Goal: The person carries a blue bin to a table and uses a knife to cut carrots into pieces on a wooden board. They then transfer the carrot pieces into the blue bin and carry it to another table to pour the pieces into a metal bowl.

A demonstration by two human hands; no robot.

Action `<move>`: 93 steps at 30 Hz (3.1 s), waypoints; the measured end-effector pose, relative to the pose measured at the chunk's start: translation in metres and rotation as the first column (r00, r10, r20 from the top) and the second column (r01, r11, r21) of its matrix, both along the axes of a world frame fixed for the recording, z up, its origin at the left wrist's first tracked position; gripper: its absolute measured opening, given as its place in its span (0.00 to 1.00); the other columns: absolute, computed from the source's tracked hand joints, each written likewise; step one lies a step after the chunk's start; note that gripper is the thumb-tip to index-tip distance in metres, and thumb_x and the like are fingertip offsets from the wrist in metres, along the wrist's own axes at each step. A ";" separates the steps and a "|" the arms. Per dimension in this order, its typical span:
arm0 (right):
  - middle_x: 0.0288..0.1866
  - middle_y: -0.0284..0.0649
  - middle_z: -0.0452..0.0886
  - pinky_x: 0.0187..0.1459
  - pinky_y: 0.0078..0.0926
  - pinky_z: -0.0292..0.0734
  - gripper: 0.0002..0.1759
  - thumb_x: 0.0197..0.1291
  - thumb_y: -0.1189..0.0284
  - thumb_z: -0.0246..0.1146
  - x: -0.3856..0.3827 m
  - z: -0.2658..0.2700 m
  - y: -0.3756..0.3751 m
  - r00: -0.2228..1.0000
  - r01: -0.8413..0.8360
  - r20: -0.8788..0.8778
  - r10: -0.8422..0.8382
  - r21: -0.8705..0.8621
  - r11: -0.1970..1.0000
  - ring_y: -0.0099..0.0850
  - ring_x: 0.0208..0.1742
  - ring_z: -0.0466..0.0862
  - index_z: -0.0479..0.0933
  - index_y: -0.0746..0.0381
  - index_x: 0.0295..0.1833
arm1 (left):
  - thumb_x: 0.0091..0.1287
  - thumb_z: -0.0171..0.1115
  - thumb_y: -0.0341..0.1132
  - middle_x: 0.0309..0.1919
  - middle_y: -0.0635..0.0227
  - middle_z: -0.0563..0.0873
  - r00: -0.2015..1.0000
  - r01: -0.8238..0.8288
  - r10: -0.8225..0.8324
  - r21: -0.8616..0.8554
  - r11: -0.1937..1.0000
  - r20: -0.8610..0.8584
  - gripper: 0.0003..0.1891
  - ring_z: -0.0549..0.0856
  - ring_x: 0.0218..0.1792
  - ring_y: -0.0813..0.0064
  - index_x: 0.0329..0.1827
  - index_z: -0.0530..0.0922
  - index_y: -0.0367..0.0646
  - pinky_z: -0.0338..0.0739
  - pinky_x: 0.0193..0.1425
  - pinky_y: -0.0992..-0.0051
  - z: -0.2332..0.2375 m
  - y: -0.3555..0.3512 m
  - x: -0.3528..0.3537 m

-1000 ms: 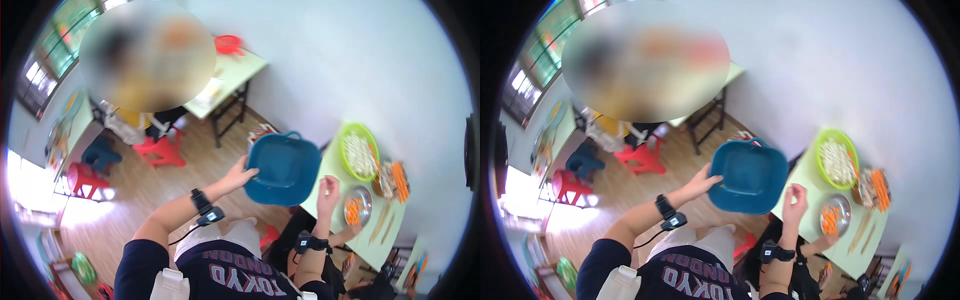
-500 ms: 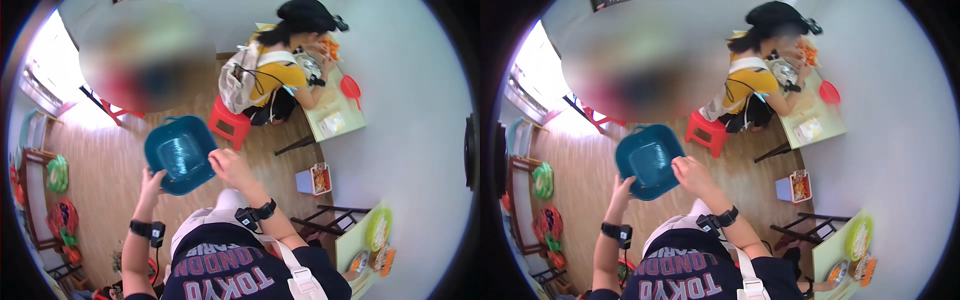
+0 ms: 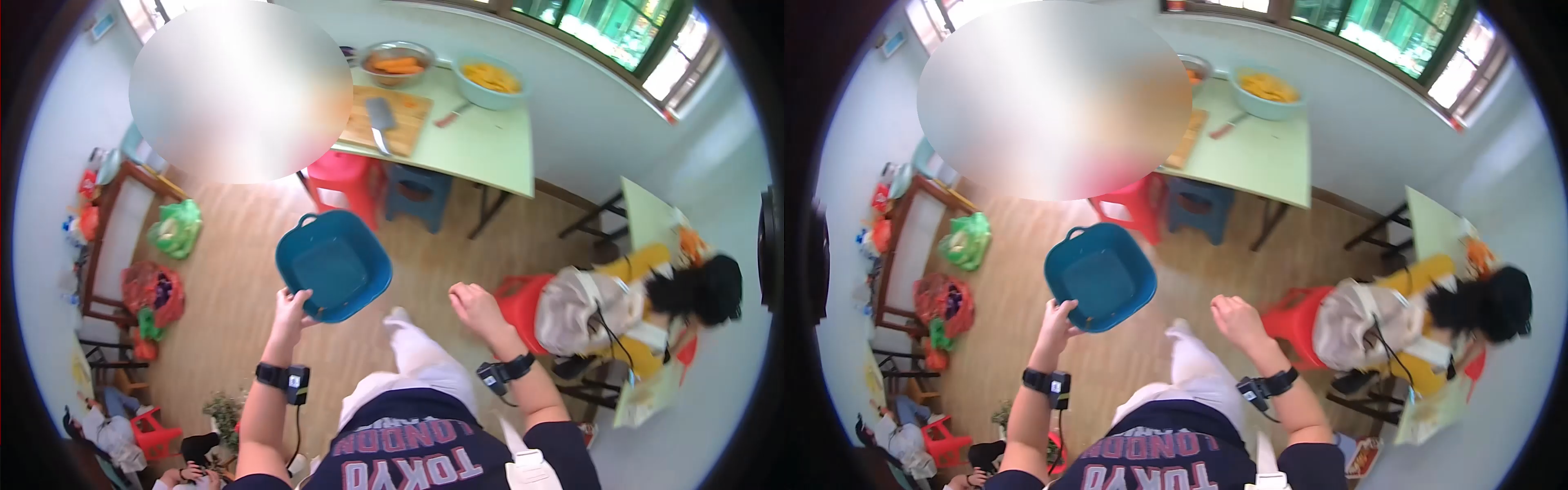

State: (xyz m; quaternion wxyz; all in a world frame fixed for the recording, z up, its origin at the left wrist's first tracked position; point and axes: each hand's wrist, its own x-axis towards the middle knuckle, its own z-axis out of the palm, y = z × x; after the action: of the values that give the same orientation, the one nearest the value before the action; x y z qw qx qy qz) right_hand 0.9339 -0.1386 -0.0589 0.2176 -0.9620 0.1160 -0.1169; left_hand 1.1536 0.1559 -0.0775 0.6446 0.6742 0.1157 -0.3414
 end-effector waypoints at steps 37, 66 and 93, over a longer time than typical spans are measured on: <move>0.37 0.52 0.78 0.41 0.45 0.73 0.25 0.46 0.75 0.59 0.510 -0.092 -0.133 0.479 0.838 -0.445 -0.757 -0.027 0.545 0.49 0.39 0.78 0.61 0.65 0.52 | 0.60 0.57 0.28 0.42 0.61 0.82 0.214 0.631 -0.619 0.377 0.678 0.756 0.10 0.81 0.42 0.66 0.45 0.77 0.41 0.76 0.40 0.71 -0.100 -0.323 0.561; 0.29 0.45 0.77 0.26 0.34 0.79 0.12 0.56 0.77 0.54 0.469 -0.033 -0.198 0.793 0.366 -0.501 -0.346 -0.062 0.929 0.40 0.27 0.82 0.67 0.64 0.46 | 0.55 0.60 0.23 0.36 0.60 0.79 0.199 0.473 -0.582 0.442 0.762 0.789 0.06 0.77 0.37 0.58 0.34 0.76 0.39 0.73 0.41 0.66 -0.112 -0.421 0.449; 0.26 0.49 0.78 0.27 0.42 0.77 0.07 0.58 0.76 0.52 0.490 -0.027 -0.216 0.723 0.263 -0.672 -0.161 0.053 0.963 0.49 0.28 0.81 0.64 0.65 0.40 | 0.54 0.61 0.24 0.36 0.62 0.78 0.206 0.411 -0.607 0.495 0.765 0.767 0.07 0.75 0.38 0.58 0.35 0.77 0.42 0.69 0.40 0.64 -0.107 -0.417 0.453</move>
State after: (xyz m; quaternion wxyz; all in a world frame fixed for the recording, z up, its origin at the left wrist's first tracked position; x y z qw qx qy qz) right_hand 1.4241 -0.3550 -0.0854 0.2167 -0.9026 0.3029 0.2158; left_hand 1.6066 -0.2608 -0.1843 0.3848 0.8002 -0.4482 -0.1038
